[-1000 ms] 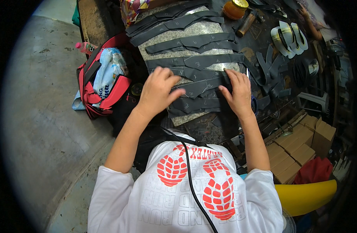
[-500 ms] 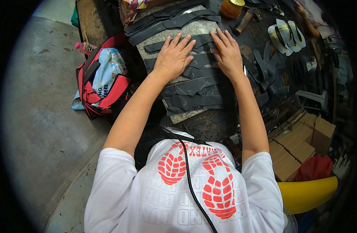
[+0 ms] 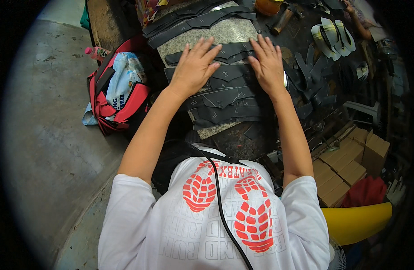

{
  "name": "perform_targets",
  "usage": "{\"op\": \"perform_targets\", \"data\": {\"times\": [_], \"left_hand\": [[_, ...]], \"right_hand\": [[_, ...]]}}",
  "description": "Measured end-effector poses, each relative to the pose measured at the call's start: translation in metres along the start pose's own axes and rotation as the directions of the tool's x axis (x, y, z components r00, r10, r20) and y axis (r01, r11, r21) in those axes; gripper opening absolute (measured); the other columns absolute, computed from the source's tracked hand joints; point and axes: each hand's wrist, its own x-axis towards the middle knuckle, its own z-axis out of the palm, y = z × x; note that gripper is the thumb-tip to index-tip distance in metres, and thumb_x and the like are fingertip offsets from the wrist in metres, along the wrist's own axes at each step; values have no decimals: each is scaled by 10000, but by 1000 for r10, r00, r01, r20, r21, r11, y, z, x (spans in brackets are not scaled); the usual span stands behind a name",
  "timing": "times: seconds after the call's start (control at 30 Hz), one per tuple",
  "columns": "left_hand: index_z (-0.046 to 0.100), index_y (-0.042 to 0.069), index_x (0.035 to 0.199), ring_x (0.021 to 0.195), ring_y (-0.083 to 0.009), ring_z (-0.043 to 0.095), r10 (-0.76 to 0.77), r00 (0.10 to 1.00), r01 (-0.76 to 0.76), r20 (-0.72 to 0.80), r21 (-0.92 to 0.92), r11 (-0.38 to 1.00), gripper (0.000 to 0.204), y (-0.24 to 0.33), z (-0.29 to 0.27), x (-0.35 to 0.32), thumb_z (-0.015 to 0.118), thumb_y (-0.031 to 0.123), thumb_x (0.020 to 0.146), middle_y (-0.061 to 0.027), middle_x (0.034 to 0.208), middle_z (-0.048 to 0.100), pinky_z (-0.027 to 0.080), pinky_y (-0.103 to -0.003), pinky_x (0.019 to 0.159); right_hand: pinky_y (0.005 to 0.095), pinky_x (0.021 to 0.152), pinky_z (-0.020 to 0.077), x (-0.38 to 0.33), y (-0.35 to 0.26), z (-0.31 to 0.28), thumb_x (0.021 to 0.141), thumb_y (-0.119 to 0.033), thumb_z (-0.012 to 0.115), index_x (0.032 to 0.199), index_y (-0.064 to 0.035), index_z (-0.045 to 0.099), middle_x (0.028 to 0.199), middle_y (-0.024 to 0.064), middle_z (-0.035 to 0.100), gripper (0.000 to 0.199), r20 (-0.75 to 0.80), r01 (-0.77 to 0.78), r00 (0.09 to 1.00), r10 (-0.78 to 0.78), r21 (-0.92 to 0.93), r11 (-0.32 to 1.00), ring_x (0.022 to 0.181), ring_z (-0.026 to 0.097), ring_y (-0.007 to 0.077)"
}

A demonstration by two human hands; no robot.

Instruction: The person sorts and stacks black rubber pieces on a workbench. They use scissors to trim some pieces and arrange them into neat piles. The person also briefly handles a small jar before returning to sorting the rubber pieces.

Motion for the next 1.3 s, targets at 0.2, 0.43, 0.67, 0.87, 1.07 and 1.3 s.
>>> {"op": "perform_targets", "data": {"times": [0.2,0.43,0.67,0.87,1.07,1.3], "left_hand": [[506,185,1509,1520,-337,298,-88,992,76,93,121,990,596,10,-16,-38,613,419,971,-91,1614,400,174,-621,1220],[518,191,1502,1523,-322,297,-46,999,42,20,169,985,644,9,-3,-50,638,470,934,-69,1622,394,178,-601,1223],[532,192,1481,1513,-334,307,-46,998,39,32,195,980,651,9,-3,-49,653,493,917,-76,1601,416,202,-630,1211],[494,157,1509,1530,-343,266,-56,995,37,78,228,973,662,11,-2,-51,639,461,939,-90,1628,368,185,-636,1212],[458,142,1535,1539,-341,243,-69,991,44,114,208,977,669,15,-8,-49,635,421,952,-95,1648,334,163,-621,1222],[526,136,1473,1474,-354,361,-103,988,88,115,126,988,610,8,-25,-37,643,432,953,-104,1577,433,224,-650,1194]], "right_hand": [[536,1201,280,-48,-15,-43,962,-318,637,1462,-177,565,1553,139,481,524,3,-25,1000,25,154,988,1441,424,372],[574,1219,197,-107,-38,-38,940,-416,632,1513,-242,513,1650,110,341,611,276,25,961,-11,-48,999,1511,318,331],[582,1219,185,-112,-34,-33,943,-406,636,1511,-251,517,1651,107,340,601,262,2,965,9,-43,999,1514,315,326],[578,1222,181,-111,-34,-35,939,-399,645,1513,-257,515,1651,111,338,605,270,-2,963,5,-14,1000,1515,313,326],[573,1219,191,-102,-37,-47,942,-400,642,1484,-247,547,1614,114,396,571,290,3,957,3,-21,1000,1486,361,326],[563,1191,268,-70,-36,-56,927,-299,676,1351,-144,654,1490,133,532,451,137,-70,989,53,125,990,1391,472,350]]}}
